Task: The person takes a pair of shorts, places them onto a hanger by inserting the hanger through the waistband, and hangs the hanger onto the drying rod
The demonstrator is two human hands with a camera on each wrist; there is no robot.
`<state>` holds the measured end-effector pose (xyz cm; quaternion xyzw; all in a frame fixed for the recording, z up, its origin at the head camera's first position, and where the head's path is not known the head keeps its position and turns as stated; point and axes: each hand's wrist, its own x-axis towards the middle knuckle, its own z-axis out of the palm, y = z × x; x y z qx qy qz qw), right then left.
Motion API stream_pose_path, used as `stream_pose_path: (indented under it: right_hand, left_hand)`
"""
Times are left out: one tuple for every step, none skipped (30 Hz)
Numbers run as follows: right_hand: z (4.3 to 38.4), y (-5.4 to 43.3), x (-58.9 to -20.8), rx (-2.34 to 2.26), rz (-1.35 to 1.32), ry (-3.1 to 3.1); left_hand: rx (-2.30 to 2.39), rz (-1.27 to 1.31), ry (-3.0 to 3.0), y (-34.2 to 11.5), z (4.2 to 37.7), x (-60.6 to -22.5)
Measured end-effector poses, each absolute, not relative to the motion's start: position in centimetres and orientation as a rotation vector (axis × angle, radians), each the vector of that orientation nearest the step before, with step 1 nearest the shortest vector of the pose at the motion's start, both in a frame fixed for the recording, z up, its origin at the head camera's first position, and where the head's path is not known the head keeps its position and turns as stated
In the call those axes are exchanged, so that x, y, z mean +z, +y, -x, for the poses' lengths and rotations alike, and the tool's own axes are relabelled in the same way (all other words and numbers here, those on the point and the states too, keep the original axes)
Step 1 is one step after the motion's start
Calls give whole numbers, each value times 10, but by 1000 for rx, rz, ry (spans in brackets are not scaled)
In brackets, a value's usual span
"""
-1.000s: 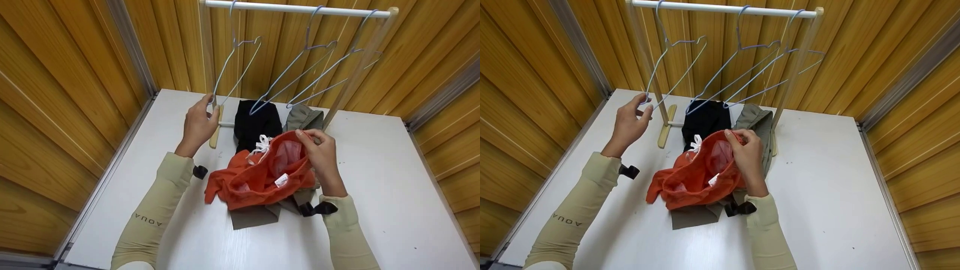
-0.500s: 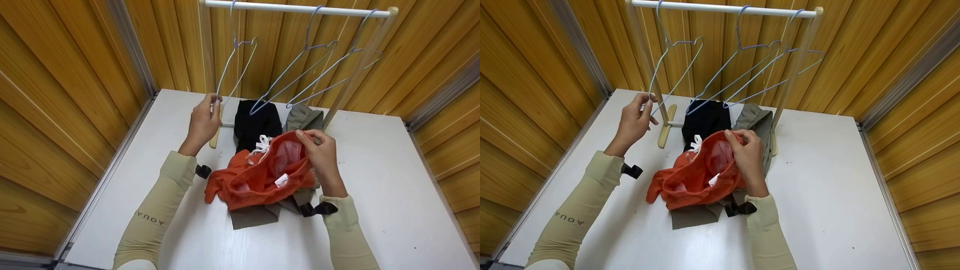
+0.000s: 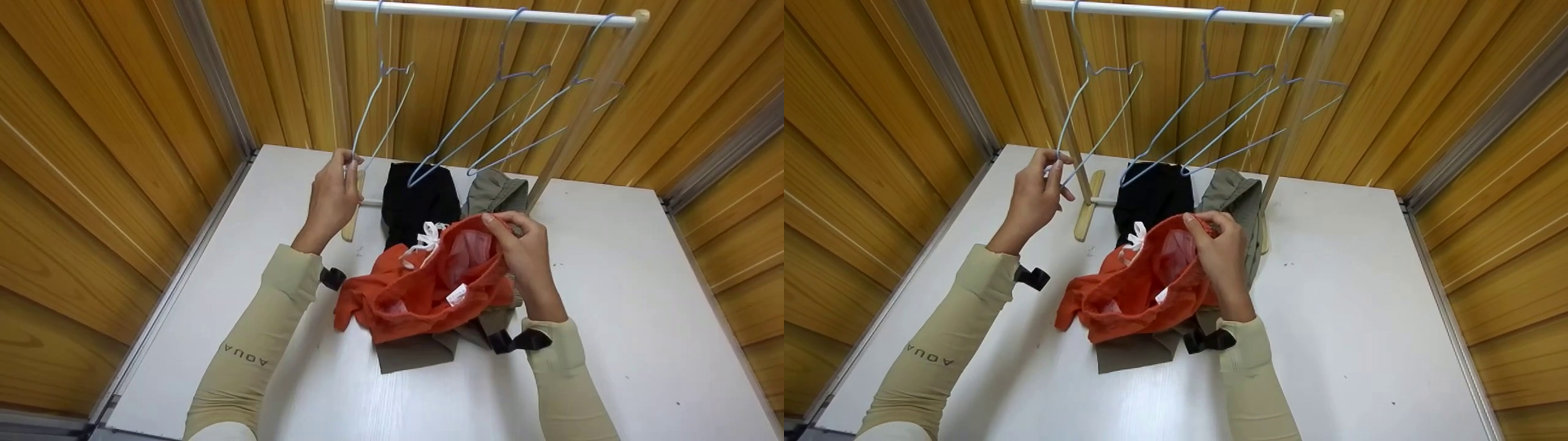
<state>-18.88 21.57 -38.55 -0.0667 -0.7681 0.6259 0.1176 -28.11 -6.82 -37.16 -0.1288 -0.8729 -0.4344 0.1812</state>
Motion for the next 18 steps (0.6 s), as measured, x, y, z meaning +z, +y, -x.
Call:
stream_pose_path:
  right_hand:
    - [189, 216, -385, 1833, 195, -2254]
    - [189, 216, -385, 1835, 194, -2261]
    - [189, 217, -385, 1836, 193, -2264]
    - [189, 217, -386, 1839, 194, -2269]
    - [189, 217, -386, 1842, 195, -2272]
    - [189, 217, -386, 1845, 196, -2271]
    - [189, 217, -386, 1848, 195, -2269]
    - [189, 217, -386, 1849, 196, -2266]
    - [189, 217, -386, 1851, 197, -2262]
    - [189, 217, -386, 1853, 198, -2259]
    - [189, 217, -386, 1855, 199, -2254]
    - [189, 217, -386, 1858, 201, -2250]
    - [189, 217, -386, 1861, 204, -2248]
    - [189, 217, -386, 1864, 207, -2247]
    - [189, 218, -386, 1867, 208, -2244]
    - [189, 218, -386, 1870, 209, -2241]
    - [189, 218, -386, 1867, 209, -2241]
    - [189, 218, -386, 1864, 207, -2239]
  left_hand:
    - [-1221, 359, -2468, -68, 281, -371]
    - [-1216, 356, -2470, -67, 282, -371]
    - [-1209, 354, -2472, -67, 282, -370]
    - [-1204, 351, -2473, -67, 282, -369]
    - [-1200, 350, -2471, -66, 282, -368]
    - [-1197, 349, -2469, -66, 282, -367]
    - [-1192, 349, -2467, -66, 281, -366]
    - [-1190, 350, -2464, -66, 281, -365]
    - [-1185, 351, -2461, -66, 281, -363]
    - [-1181, 352, -2458, -66, 280, -362]
    - [-1176, 353, -2456, -66, 280, -362]
    - [-1172, 353, -2454, -66, 279, -361]
    - [-1166, 352, -2451, -66, 279, -360]
    - [-1166, 350, -2448, -67, 278, -359]
    - [-1162, 347, -2443, -67, 277, -358]
    - [-1163, 344, -2439, -68, 276, -358]
    - [-1162, 342, -2433, -68, 275, -357]
    - [-1163, 340, -2427, -69, 275, -356]
